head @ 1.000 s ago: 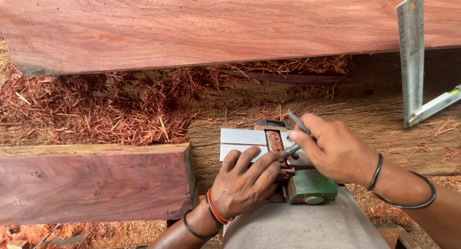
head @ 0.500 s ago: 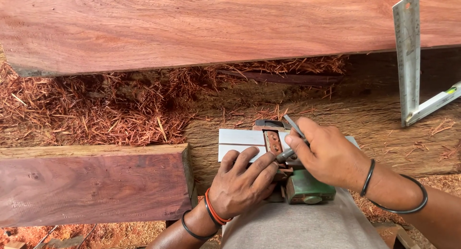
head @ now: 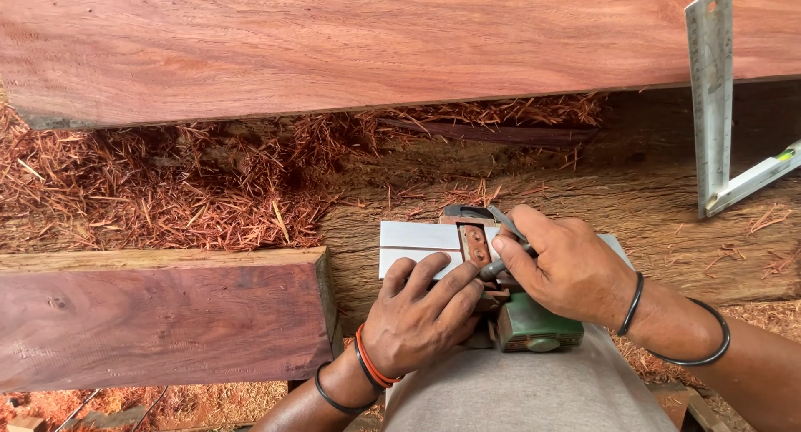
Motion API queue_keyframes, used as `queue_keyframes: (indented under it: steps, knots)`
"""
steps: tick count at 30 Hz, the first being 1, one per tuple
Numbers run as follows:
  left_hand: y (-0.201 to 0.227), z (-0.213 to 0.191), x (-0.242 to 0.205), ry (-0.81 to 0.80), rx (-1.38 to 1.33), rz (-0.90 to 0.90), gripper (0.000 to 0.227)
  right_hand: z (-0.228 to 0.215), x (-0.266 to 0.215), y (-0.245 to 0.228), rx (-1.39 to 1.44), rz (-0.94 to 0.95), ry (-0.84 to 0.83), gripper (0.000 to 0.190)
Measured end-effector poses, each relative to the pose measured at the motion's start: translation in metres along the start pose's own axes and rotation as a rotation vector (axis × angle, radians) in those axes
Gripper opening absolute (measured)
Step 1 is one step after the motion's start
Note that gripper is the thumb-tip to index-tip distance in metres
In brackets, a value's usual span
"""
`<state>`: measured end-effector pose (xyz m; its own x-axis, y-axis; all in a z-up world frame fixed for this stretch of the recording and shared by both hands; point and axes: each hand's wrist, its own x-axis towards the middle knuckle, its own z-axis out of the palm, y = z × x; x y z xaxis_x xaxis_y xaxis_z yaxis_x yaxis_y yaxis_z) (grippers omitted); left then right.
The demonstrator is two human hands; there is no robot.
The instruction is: Adjusting and calibrating a power planer using a square and a metal bar.
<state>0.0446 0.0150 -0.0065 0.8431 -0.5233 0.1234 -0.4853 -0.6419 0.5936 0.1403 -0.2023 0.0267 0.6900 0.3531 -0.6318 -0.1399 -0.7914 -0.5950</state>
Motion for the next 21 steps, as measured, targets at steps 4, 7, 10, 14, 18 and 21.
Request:
queue_keyframes:
  steps: [4,7,10,14,18,21]
  knots:
    - [0.001,0.0,0.0,-0.011,0.0,-0.004,0.039,0.0,0.0,0.004,0.013,-0.028,0.004,0.022]
    - [0.001,0.001,0.0,-0.014,-0.005,-0.009,0.038,0.0,0.001,0.005,0.011,-0.08,0.037,0.021]
    - [0.001,0.001,0.0,0.002,-0.013,-0.006,0.038,0.001,0.002,0.008,0.032,-0.053,0.009,0.022]
    - [0.001,0.001,0.0,-0.004,-0.014,-0.009,0.039,0.003,0.002,0.016,-0.021,-0.105,0.027,0.023]
    - [0.001,0.0,0.0,-0.002,-0.01,-0.006,0.039,0.005,0.003,0.018,0.008,-0.159,0.038,0.022]
    - [0.001,0.001,0.0,0.001,-0.012,-0.006,0.04,0.005,0.003,0.019,-0.007,-0.143,0.034,0.023]
